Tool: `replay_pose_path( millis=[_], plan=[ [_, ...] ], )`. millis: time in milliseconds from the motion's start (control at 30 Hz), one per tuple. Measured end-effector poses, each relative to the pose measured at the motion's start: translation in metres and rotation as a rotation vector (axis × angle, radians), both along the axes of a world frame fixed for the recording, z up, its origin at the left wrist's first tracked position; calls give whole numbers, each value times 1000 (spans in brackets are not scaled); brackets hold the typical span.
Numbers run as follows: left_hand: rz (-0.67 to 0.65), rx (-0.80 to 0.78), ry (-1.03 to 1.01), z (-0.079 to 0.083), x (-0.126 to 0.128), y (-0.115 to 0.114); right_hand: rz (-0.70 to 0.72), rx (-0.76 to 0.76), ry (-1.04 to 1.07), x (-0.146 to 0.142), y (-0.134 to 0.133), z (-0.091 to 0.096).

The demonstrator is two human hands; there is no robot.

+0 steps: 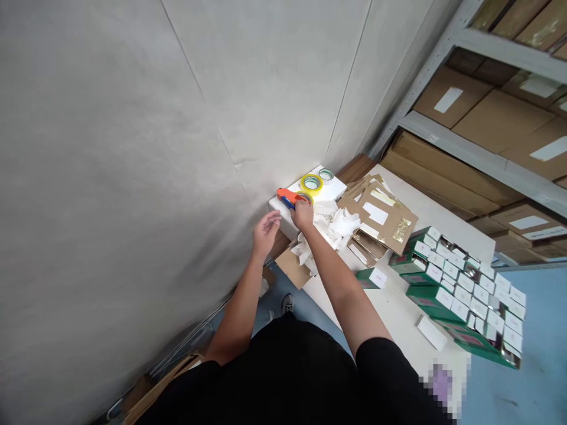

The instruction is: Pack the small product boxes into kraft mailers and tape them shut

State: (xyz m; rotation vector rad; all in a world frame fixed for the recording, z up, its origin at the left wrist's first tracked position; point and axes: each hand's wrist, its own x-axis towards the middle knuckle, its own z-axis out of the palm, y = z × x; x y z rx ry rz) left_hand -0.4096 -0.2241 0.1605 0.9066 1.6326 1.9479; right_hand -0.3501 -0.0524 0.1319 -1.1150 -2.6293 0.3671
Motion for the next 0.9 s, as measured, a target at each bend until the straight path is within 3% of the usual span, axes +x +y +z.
replay_pose_path(
  millis=[133, 233, 433, 567, 700, 900],
  plan=[
    [167, 76, -23, 11, 1, 6, 44, 77, 130, 23, -10, 15],
    [226, 114, -15, 21, 11, 14, 50, 116, 146, 57, -20, 33],
    [146, 89, 14, 34, 63, 37, -64, 138, 306, 176, -39, 52],
    [10, 27, 77, 40, 126, 60, -204, 95, 361, 278, -56, 44],
    [-175, 13, 125, 46, 207, 80, -340, 116, 416, 377, -81, 32],
    [-399, 25, 151, 44, 325, 96, -543, 111, 413, 494, -121, 7]
  ],
)
